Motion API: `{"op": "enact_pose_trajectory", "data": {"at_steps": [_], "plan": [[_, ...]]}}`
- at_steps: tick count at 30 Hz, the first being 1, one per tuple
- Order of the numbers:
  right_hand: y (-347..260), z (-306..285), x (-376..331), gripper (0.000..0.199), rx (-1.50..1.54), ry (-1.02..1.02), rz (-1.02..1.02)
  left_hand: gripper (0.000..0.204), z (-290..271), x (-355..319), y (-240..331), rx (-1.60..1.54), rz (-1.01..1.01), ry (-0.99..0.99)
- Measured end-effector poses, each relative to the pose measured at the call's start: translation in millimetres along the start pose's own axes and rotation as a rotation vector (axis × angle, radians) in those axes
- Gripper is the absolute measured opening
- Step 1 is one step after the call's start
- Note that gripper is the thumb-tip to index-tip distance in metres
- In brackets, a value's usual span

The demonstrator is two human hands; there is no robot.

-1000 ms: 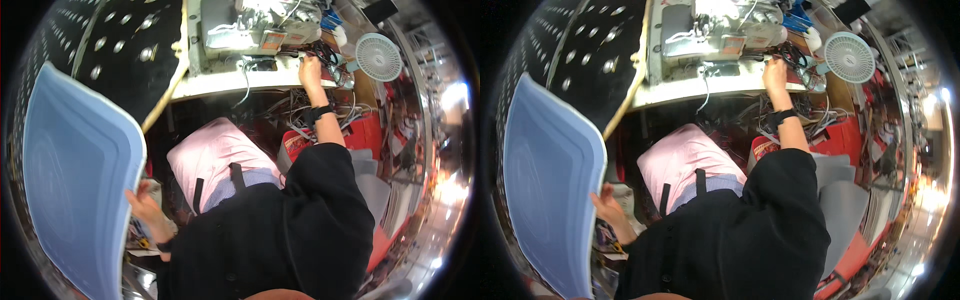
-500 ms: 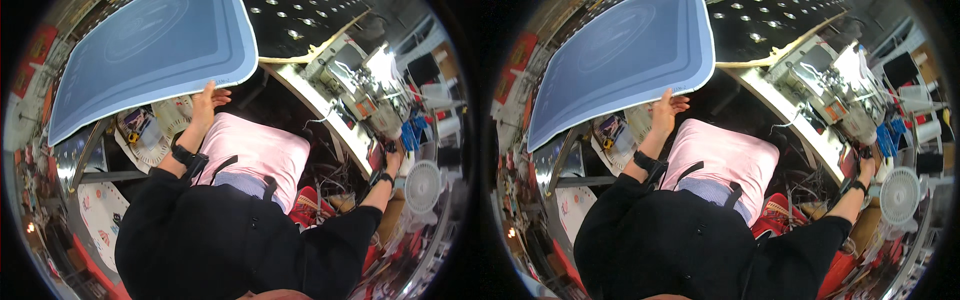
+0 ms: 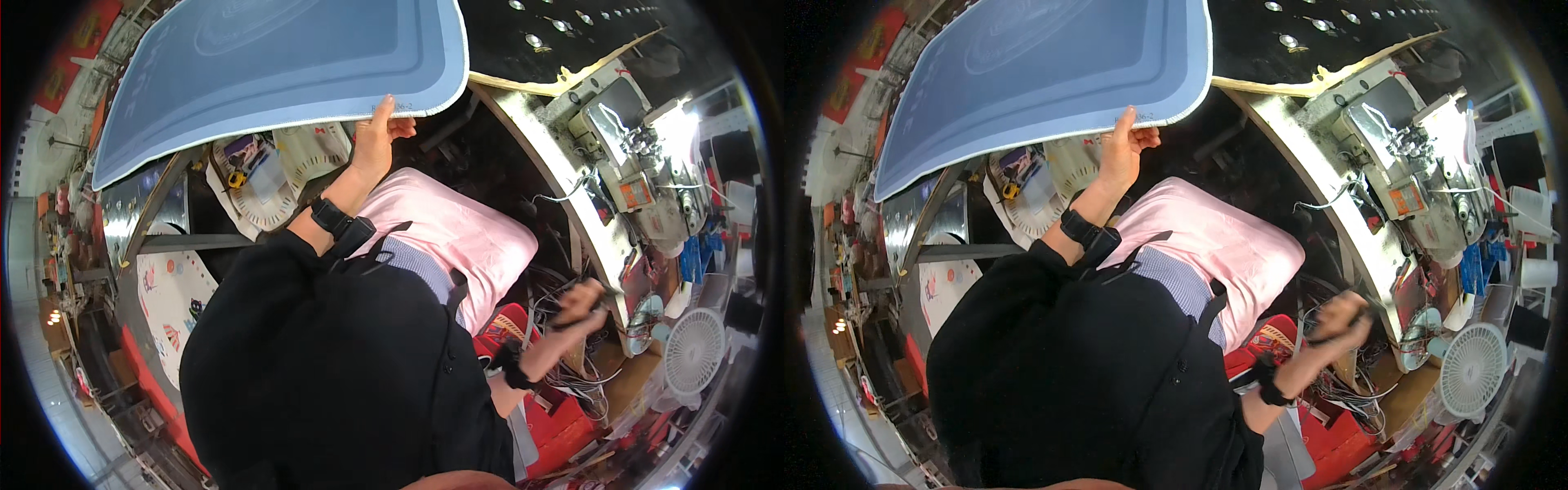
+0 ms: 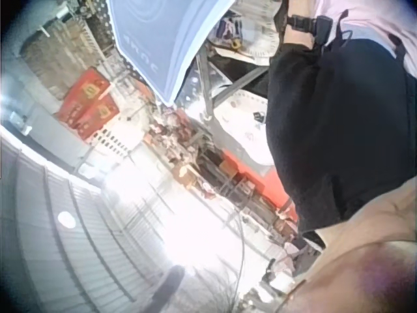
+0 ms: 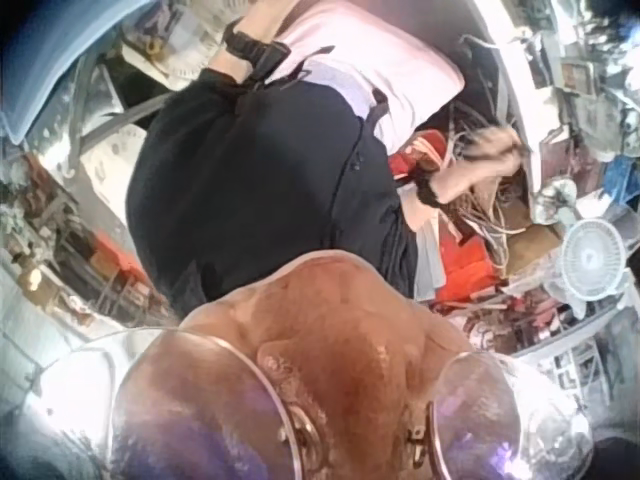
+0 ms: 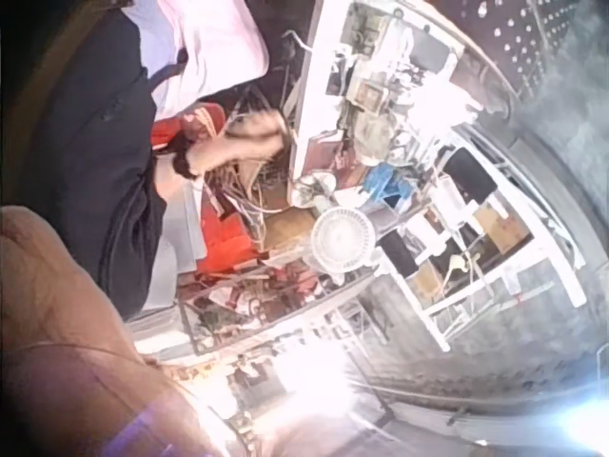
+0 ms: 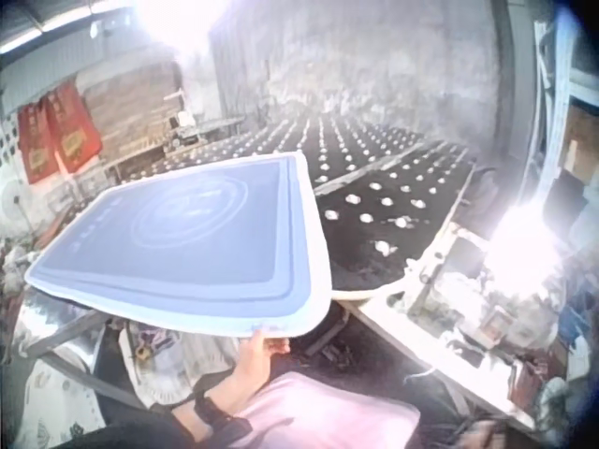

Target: Trim and align the edges of several layers of a large exercise mat using scissors and manual adjustment at a factory workstation.

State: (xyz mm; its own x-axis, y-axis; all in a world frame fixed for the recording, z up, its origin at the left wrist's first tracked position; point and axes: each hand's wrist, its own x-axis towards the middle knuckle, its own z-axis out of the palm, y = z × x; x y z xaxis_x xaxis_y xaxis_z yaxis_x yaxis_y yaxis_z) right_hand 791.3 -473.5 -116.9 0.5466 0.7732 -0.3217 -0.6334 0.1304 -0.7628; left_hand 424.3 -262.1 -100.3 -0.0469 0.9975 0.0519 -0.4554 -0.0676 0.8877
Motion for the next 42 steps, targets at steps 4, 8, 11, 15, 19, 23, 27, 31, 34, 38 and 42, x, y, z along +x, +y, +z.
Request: {"op": "enact_pose_trajectory", "data": {"at_steps": [4,8,11,15,19,23,27,31,34,38,42], "plan": [[112.0,90.7,-27.9,0.040,-0.336,-0.390,0.205,0.023,-10.1,-12.2,2.6,0.016,-0.011,-0.038],[163.9,148.5,-40.7,0.049,-0.548,-0.629,0.069,0.024,-24.9,-81.6,9.8,0.053,-0.107,-0.056],[165.8,166.3,-62.4,0.052,-0.521,-0.631,0.170,0.024,-42.3,-108.9,5.1,0.022,-0.148,-0.082],[162.5,168.9,-61.7,0.053,-0.687,-0.663,0.081,0.022,-58.8,-111.0,-13.1,0.064,-0.067,-0.040],[158.9,168.0,-65.4,0.053,-0.841,-0.714,-0.004,0.019,-66.0,-111.5,-10.1,-0.023,-0.186,-0.083],[161.4,164.6,-64.6,0.048,-0.947,-0.705,-0.206,0.018,-74.3,-111.0,-18.8,0.068,-0.139,-0.123],[159.1,166.1,-63.2,0.053,-1.063,-0.692,-0.256,0.018,-75.3,-109.8,-18.5,0.073,-0.132,-0.103],[162.0,163.0,-61.6,0.050,-1.021,-0.645,-0.223,0.018,-73.4,-108.3,-18.0,0.083,-0.127,-0.104],[160.2,166.7,-68.8,0.050,-1.007,-0.612,-0.227,0.018,-74.3,-109.5,-18.1,0.092,-0.128,-0.122],[156.3,174.9,-73.6,0.053,-0.979,-0.623,-0.232,0.019,-71.1,-111.3,-14.1,0.072,-0.158,-0.105],[156.0,174.6,-71.7,0.054,-1.082,-0.612,-0.361,0.020,-74.1,-111.4,-13.0,0.079,-0.174,-0.151]]}}
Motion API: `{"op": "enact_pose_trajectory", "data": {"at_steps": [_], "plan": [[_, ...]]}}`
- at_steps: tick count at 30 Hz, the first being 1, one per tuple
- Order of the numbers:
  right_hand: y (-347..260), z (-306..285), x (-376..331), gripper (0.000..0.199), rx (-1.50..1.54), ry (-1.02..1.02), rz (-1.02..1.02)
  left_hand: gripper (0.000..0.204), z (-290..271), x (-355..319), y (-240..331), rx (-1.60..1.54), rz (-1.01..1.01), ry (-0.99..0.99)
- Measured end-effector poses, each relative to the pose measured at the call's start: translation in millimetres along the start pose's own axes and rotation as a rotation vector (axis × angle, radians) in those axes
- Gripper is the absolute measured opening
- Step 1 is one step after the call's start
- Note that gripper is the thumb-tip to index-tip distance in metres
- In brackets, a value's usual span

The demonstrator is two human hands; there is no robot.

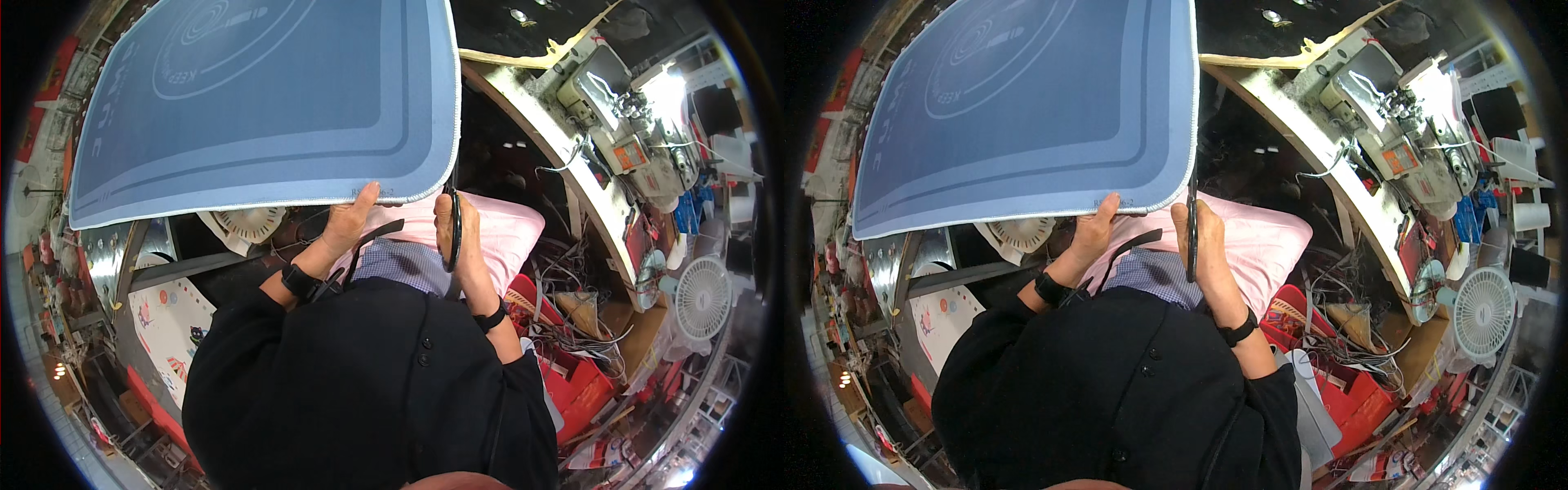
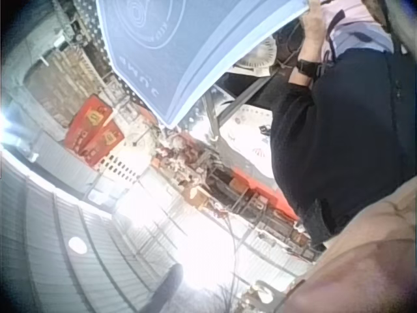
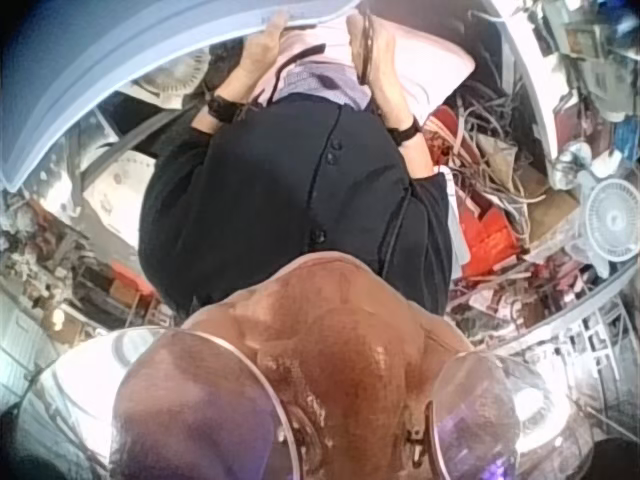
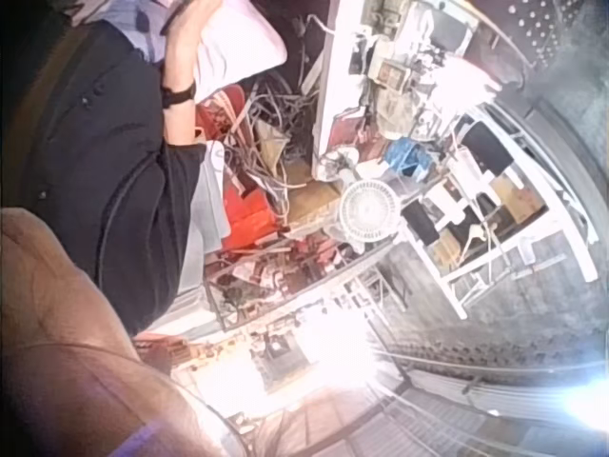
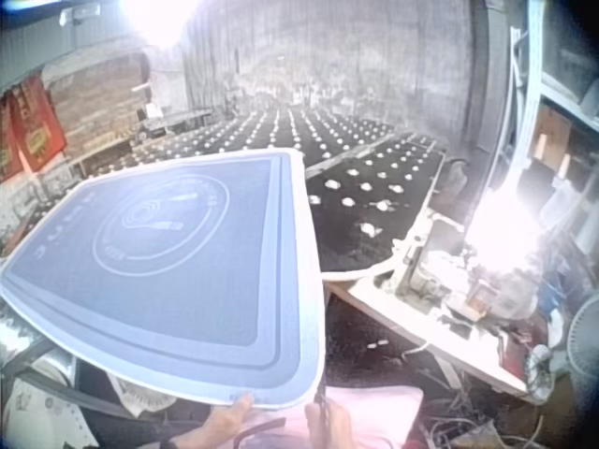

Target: Trim and align the edges of several layers of a large exercise mat using scissors and manual adjustment at a factory workstation.

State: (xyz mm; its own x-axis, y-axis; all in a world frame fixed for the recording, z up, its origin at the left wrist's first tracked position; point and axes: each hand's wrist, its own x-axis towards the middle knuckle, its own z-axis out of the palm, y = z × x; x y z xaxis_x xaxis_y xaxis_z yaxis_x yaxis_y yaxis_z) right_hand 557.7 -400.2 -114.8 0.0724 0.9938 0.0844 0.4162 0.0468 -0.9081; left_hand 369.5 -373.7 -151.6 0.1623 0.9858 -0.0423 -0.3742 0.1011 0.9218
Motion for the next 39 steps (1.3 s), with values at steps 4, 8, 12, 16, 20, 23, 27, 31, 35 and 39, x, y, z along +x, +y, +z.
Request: {"op": "enact_pose_trajectory", "data": {"at_steps": [4,8,12,16,20,23,27,31,35,39], "plan": [[4.1,-0.4,4.5,0.054,0.085,-0.077,0.062,0.021,4.2,-1.5,4.9,0.017,0.020,-0.001],[5.5,2.2,5.4,0.055,0.171,-0.084,0.080,0.021,7.6,-2.9,8.4,-0.025,0.037,0.000],[15.2,3.9,2.8,0.057,0.149,-0.093,0.073,0.021,8.0,-4.9,10.5,0.052,0.063,0.021],[11.3,3.0,-2.6,0.060,0.336,-0.085,0.199,0.020,8.8,-4.9,14.7,0.089,0.066,0.024],[15.4,-3.4,0.9,0.060,0.103,-0.114,0.103,0.018,5.3,-4.6,5.8,0.091,0.063,0.049],[5.7,-3.1,4.1,0.059,0.070,-0.084,0.068,0.018,6.7,-4.2,7.8,0.041,0.046,0.053],[4.7,-3.5,11.8,0.054,0.014,-0.064,0.069,0.019,16.4,-3.9,18.5,0.017,0.064,0.042],[5.1,-0.7,15.6,0.053,-0.028,-0.009,0.019,0.020,17.8,-4.3,20.0,-0.074,0.052,0.044],[0.2,4.0,11.3,0.054,-0.009,0.026,0.006,0.019,5.2,-7.0,14.8,0.143,0.097,0.003],[1.2,5.6,12.9,0.053,-0.028,0.031,0.051,0.020,-0.3,-6.7,19.1,0.056,-0.030,-0.132]]}}
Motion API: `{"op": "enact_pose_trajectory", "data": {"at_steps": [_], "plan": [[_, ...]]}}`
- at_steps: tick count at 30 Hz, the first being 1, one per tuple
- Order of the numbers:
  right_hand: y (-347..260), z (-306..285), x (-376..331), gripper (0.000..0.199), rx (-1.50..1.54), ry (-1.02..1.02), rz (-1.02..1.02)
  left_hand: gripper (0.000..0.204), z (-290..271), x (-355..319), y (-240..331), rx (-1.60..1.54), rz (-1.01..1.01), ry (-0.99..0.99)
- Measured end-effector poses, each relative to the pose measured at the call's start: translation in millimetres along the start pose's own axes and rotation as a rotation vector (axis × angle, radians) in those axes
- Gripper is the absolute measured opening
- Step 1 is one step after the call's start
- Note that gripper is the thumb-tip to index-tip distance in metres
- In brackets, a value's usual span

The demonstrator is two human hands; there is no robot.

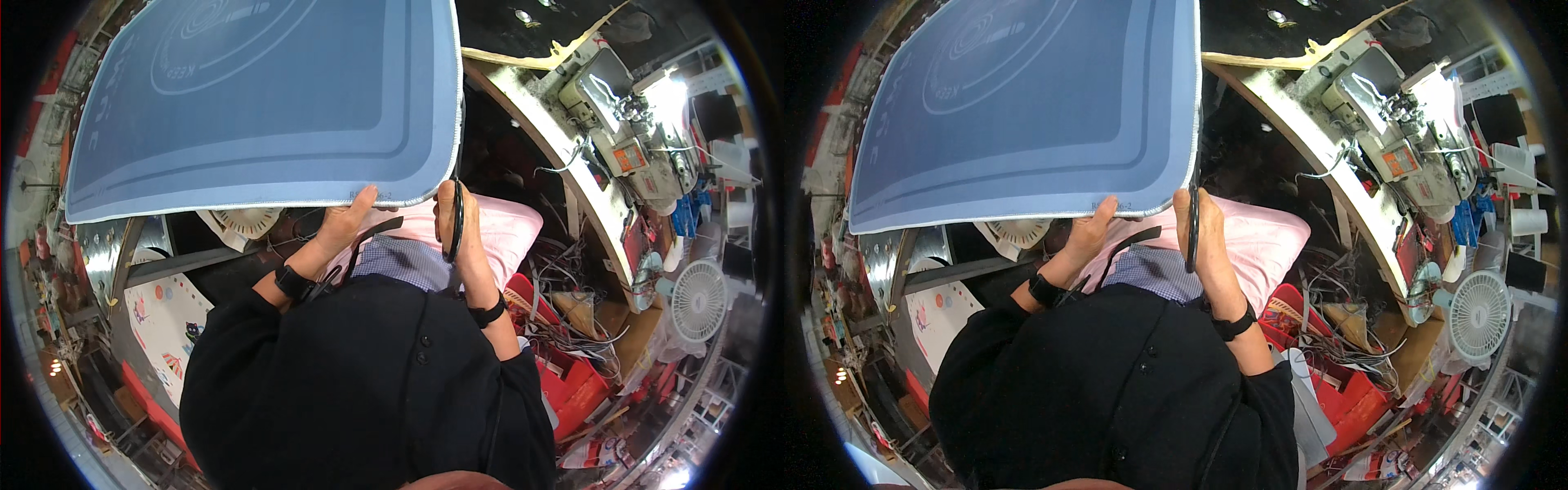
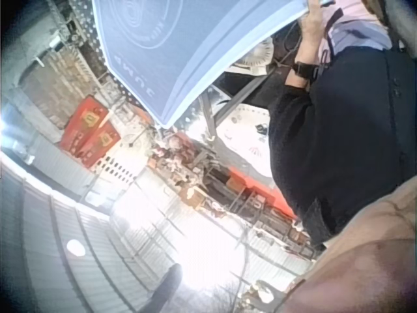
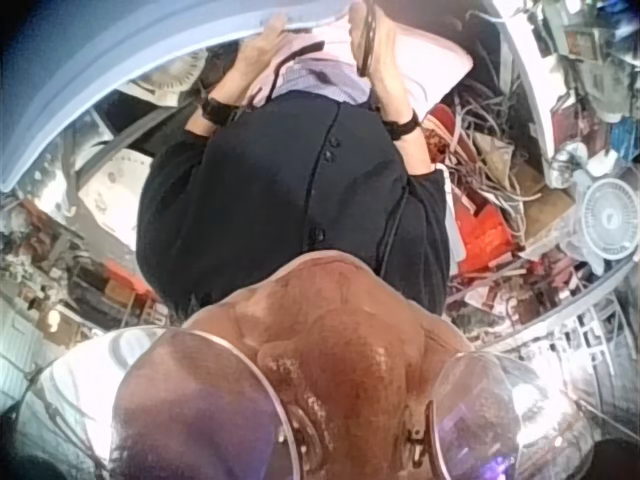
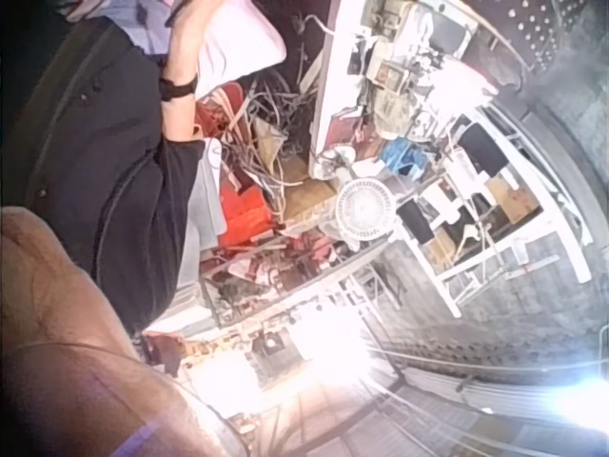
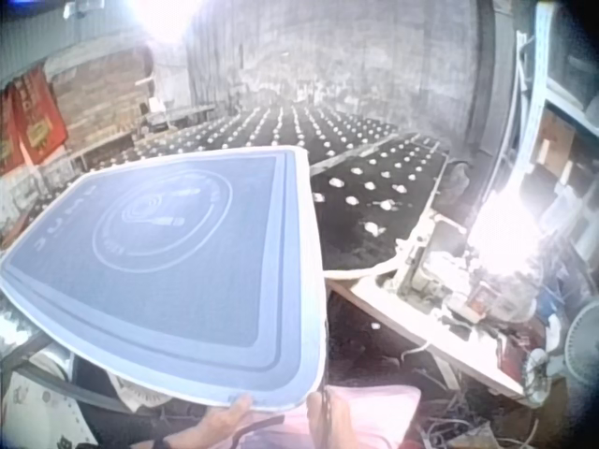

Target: Trim and align the edges of several layers of a large exercise mat using scissors and manual adjustment at a factory workstation.

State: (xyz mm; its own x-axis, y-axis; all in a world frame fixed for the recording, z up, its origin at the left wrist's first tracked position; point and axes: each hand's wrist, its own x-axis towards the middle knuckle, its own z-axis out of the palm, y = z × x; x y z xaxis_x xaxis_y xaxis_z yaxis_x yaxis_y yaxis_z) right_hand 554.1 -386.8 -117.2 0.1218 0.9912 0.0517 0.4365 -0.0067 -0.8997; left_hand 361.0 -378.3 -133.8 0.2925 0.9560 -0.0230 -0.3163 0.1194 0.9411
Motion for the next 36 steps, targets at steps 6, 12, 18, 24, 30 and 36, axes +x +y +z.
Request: {"op": "enact_pose_trajectory", "data": {"at_steps": [6,12,18,24,30,36], "plan": [[-0.3,2.4,18.7,0.053,0.008,0.026,-0.097,0.023,12.3,-10.1,16.7,-0.136,-0.048,0.048],[-1.2,7.9,5.3,0.053,0.021,-0.009,-0.076,0.024,0.8,-18.7,6.5,0.077,0.011,0.031],[-1.3,0.8,5.4,0.054,0.098,-0.086,0.069,0.025,-5.7,-38.7,0.0,-0.082,-0.144,0.067],[-18.2,-0.9,-3.1,0.058,-0.011,-0.111,0.082,0.024,-9.5,-45.2,-2.7,-0.089,-0.129,0.055],[-36.4,-2.6,-5.6,0.053,0.080,-0.128,0.088,0.022,-19.6,-49.8,-9.7,-0.020,-0.162,0.063],[-23.6,1.3,-5.0,0.055,0.040,-0.110,0.079,0.022,-20.1,-57.4,-7.0,0.038,-0.175,0.078]]}}
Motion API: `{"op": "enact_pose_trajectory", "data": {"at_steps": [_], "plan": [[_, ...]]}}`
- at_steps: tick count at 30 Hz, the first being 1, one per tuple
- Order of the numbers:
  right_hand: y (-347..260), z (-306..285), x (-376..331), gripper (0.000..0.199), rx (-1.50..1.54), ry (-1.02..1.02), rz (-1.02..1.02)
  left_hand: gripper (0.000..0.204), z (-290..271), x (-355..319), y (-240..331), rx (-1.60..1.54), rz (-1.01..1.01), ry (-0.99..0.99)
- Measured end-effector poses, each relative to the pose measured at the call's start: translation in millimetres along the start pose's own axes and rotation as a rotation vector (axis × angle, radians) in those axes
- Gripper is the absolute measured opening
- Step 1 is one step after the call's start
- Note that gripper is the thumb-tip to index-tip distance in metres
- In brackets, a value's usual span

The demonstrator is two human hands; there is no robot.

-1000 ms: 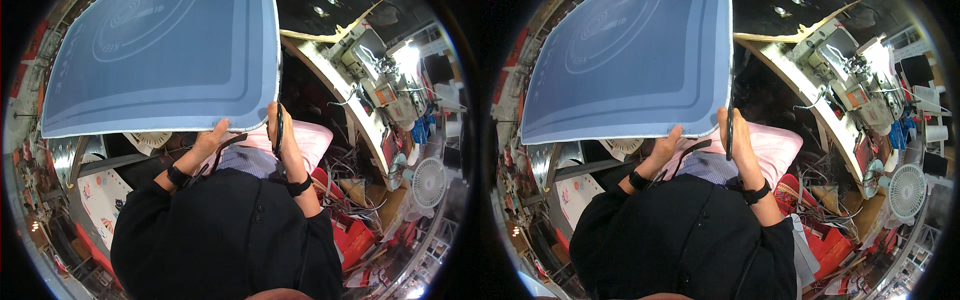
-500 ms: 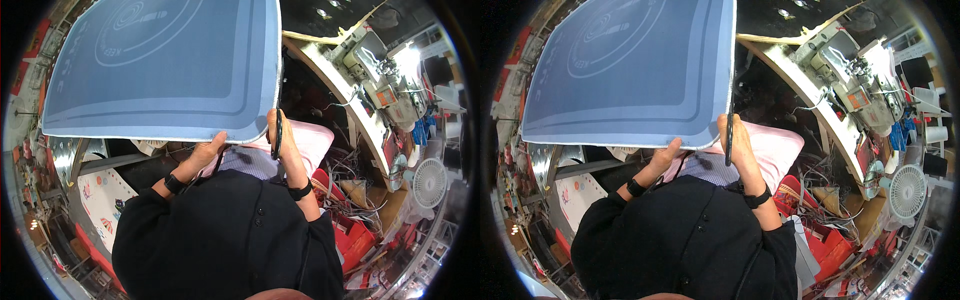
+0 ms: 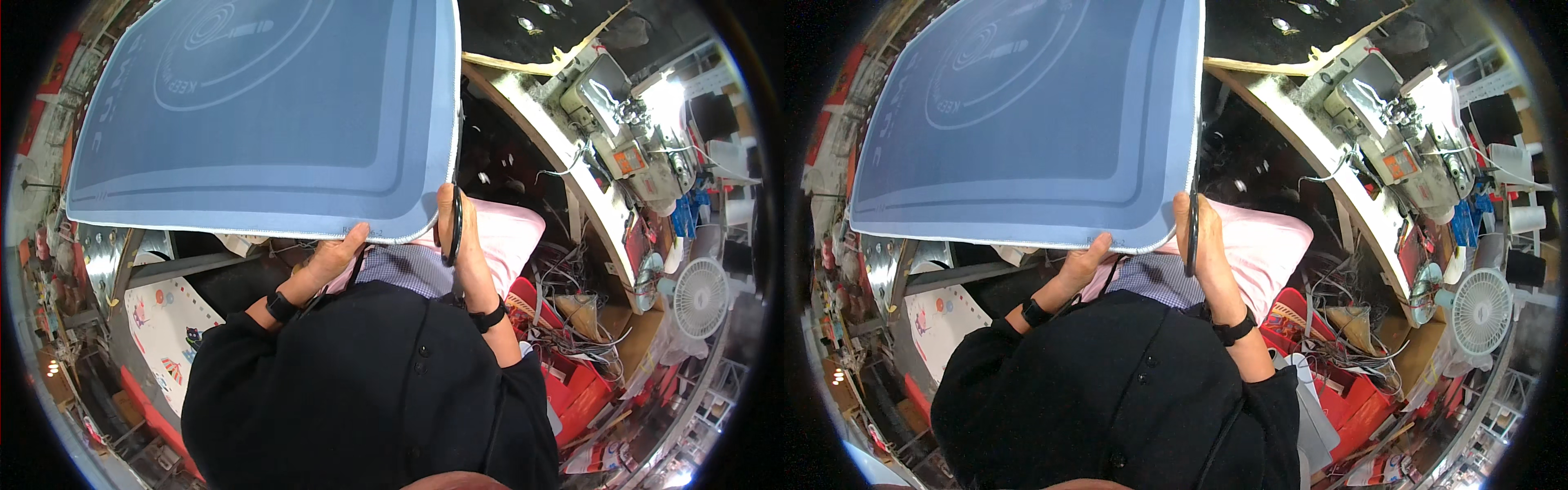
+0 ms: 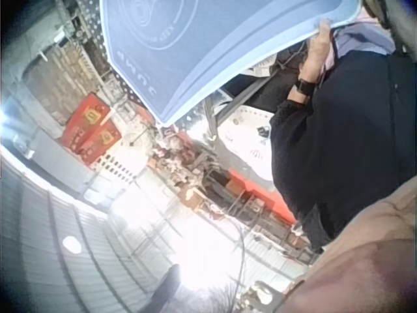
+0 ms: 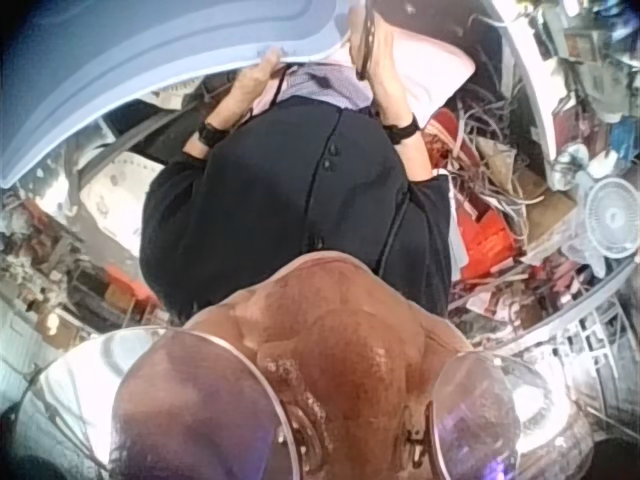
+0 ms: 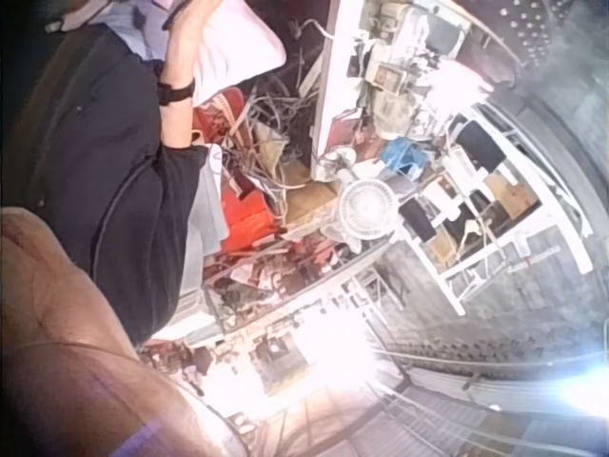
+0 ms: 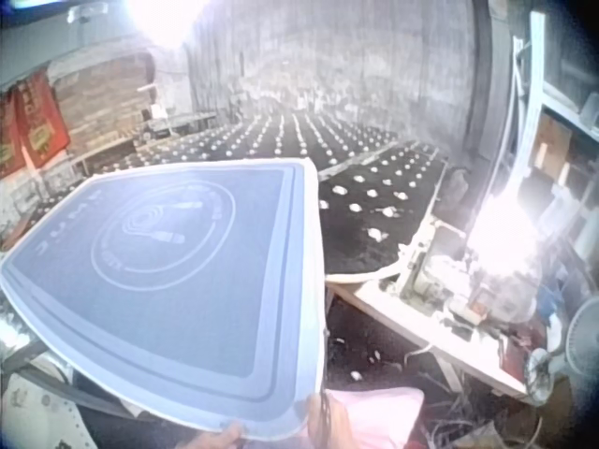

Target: Trim and align the edges of several layers of a large exercise mat using scissors and manual adjustment at a factory workstation.

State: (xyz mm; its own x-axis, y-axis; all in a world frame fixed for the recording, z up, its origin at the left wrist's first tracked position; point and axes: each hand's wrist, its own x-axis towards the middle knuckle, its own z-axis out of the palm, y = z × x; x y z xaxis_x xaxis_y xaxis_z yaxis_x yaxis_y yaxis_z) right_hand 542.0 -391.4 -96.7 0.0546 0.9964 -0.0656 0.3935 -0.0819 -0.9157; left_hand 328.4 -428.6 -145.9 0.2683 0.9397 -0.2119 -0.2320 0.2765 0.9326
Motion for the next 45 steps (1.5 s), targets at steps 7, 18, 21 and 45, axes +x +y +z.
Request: {"op": "enact_pose_trajectory", "data": {"at_steps": [7,18,21,45], "plan": [[5.5,4.8,12.1,0.059,-0.019,0.096,-0.064,0.027,3.2,-6.7,6.3,0.076,0.085,-0.032],[10.9,1.6,16.3,0.054,-0.074,0.094,-0.081,0.030,1.2,-12.9,5.9,0.040,0.052,-0.070],[12.2,1.0,20.0,0.054,-0.109,0.067,-0.089,0.030,2.0,-15.8,8.2,-0.013,0.034,-0.067],[4.8,13.4,24.1,0.065,0.155,0.003,0.011,0.031,-10.4,-40.3,15.0,0.116,-0.045,-0.116]]}}
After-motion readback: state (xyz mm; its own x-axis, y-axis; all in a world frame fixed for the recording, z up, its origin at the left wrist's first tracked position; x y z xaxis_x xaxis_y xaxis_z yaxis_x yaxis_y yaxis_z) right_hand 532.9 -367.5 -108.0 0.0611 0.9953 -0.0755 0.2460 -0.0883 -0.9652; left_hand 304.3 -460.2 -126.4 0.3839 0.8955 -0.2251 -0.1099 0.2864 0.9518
